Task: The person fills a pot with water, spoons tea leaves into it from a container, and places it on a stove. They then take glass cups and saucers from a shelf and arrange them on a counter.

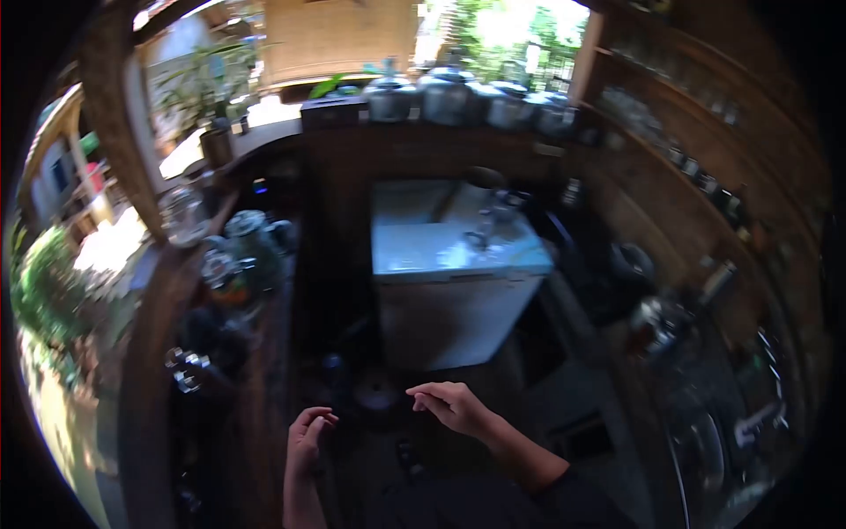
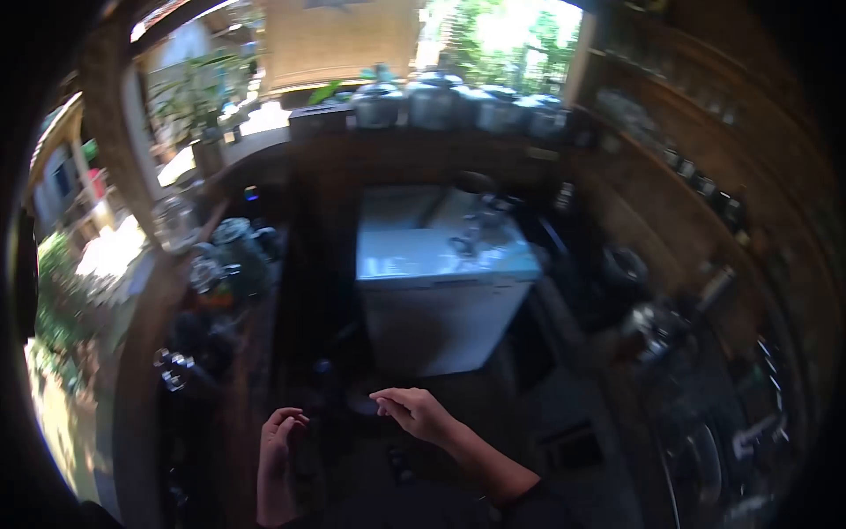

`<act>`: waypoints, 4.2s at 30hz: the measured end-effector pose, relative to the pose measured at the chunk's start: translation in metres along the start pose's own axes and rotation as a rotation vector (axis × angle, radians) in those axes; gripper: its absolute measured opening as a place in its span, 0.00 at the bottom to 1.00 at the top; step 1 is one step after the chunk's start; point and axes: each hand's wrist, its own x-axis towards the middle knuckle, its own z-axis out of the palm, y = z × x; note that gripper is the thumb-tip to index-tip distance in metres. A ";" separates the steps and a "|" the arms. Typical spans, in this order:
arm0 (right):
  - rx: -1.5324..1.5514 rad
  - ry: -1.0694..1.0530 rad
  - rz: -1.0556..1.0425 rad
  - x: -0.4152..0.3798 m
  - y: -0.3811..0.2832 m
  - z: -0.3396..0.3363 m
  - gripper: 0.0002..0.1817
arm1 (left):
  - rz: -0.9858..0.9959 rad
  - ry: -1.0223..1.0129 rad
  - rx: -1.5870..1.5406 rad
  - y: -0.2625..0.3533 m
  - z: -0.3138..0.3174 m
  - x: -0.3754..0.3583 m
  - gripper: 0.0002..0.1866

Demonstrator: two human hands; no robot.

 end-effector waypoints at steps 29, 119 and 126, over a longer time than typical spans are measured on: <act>-0.705 1.122 0.316 -0.467 -0.193 -0.480 0.28 | -0.010 -1.505 -0.154 0.060 0.736 0.004 0.12; 0.186 1.459 0.388 -0.380 -0.064 -0.570 0.23 | -0.238 -1.498 -0.081 0.043 0.879 0.079 0.25; 0.230 1.383 0.437 -0.384 -0.038 -0.521 0.24 | -0.244 -1.403 -0.077 -0.003 0.824 0.069 0.22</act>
